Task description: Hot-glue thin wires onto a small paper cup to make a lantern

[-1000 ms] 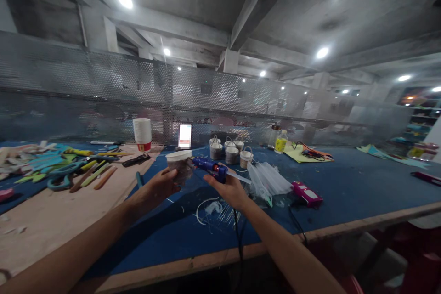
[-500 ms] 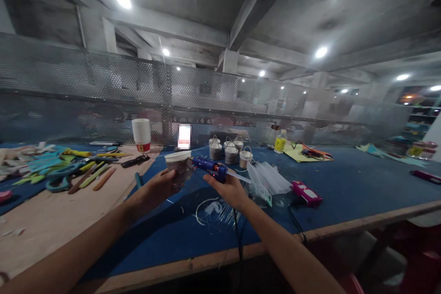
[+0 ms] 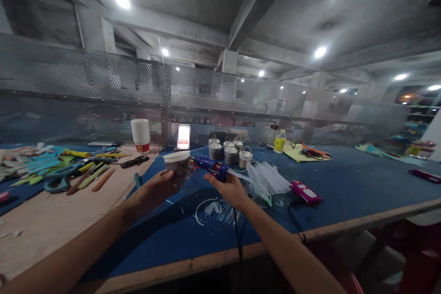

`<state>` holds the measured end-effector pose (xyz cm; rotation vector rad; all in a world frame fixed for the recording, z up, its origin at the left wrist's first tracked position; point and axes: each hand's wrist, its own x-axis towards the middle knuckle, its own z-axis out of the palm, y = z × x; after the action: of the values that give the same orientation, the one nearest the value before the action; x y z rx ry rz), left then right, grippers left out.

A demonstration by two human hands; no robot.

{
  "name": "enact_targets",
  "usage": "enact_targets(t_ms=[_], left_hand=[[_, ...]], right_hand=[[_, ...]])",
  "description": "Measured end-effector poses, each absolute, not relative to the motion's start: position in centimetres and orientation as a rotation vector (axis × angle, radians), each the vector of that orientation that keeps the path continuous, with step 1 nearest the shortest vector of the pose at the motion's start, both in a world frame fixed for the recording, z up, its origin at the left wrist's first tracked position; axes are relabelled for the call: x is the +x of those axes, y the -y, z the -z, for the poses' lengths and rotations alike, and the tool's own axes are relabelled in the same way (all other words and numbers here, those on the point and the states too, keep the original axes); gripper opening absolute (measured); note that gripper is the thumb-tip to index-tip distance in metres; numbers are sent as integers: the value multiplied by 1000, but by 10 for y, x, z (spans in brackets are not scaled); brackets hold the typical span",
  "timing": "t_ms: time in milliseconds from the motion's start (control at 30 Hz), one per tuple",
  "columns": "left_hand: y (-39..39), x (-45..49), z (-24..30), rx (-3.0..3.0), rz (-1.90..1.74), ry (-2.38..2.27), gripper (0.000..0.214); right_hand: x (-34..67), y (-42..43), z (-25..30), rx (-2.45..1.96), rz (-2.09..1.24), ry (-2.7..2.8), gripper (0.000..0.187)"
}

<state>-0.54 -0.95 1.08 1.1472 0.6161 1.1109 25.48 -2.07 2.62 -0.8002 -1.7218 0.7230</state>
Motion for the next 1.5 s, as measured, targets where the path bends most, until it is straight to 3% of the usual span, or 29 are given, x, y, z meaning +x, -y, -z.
enact_targets(t_ms=[467,633,933,1133,1333,1433,1500], left_hand=[[11,-5,-13,1181,-1086,-533,40],[12,-5,-14,1149,-1083,-528,41],[12,-4,-16,1053,-1196,-624,33],[12,-1,-17,1072,-1210,-671,34],[14,3,-20,1080,-1226,-717,43],[16,6,-21,1088,-1257,-759,50],[16,7,-21,1103,-1261,-771,53]], right_hand=[[254,23,-30,-720,-762,1706,44],[256,11,-20,-890,-718,1711,46],[266,-5,-8,-1702,-125,2074,41],[264,-8,10,-1844,49,2247,37],[264,-12,1,-1638,4,2171,32],[251,-14,-13,-1208,-328,2043,25],[239,-15,-21,-928,-552,1957,31]])
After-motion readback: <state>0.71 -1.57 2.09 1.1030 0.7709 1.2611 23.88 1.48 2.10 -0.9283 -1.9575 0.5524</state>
